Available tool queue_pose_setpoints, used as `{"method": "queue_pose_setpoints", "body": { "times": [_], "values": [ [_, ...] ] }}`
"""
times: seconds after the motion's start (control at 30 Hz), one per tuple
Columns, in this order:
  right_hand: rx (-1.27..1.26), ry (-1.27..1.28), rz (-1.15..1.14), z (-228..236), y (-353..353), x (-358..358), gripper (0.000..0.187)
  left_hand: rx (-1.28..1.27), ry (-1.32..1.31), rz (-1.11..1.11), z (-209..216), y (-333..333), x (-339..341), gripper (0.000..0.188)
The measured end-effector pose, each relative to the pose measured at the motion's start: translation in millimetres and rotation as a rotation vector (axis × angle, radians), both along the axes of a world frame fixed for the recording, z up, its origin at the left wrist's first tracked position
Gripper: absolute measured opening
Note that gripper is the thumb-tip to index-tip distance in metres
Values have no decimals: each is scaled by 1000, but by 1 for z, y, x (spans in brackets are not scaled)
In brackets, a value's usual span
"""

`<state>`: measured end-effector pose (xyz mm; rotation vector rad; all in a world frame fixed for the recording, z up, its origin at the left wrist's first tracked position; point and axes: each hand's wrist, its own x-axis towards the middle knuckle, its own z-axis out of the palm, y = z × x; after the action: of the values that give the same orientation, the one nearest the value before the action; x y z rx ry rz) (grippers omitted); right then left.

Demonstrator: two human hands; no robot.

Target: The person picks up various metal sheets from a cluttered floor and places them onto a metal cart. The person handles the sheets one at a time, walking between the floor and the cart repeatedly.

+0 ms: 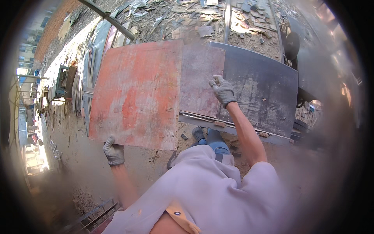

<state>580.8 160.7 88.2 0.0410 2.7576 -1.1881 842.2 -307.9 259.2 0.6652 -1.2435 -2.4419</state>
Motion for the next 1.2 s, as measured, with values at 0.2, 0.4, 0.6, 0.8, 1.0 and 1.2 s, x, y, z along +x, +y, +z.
{"method": "queue_pose_setpoints", "body": {
  "times": [0.2,0.4,0.6,0.8,1.0,1.2],
  "values": [
    [606,878,281,168,33,88,70,140,-42,-300,-13,47,-92,66],
    [-178,935,-398,164,128,122,31,311,417,-810,89,212,-188,70],
    [-127,361,-842,96,309,86,50,-1163,41,-785,-106,287,-189,66],
    [160,-29,-733,-2,379,54,58,-1531,-287,-1047,-211,333,-148,66],
    [65,-119,-664,-61,346,30,63,-1718,-469,-1167,-215,364,-131,67],
    [442,-256,-415,-93,361,40,74,-1770,-459,-1275,-211,394,-134,65]
  ]
}}
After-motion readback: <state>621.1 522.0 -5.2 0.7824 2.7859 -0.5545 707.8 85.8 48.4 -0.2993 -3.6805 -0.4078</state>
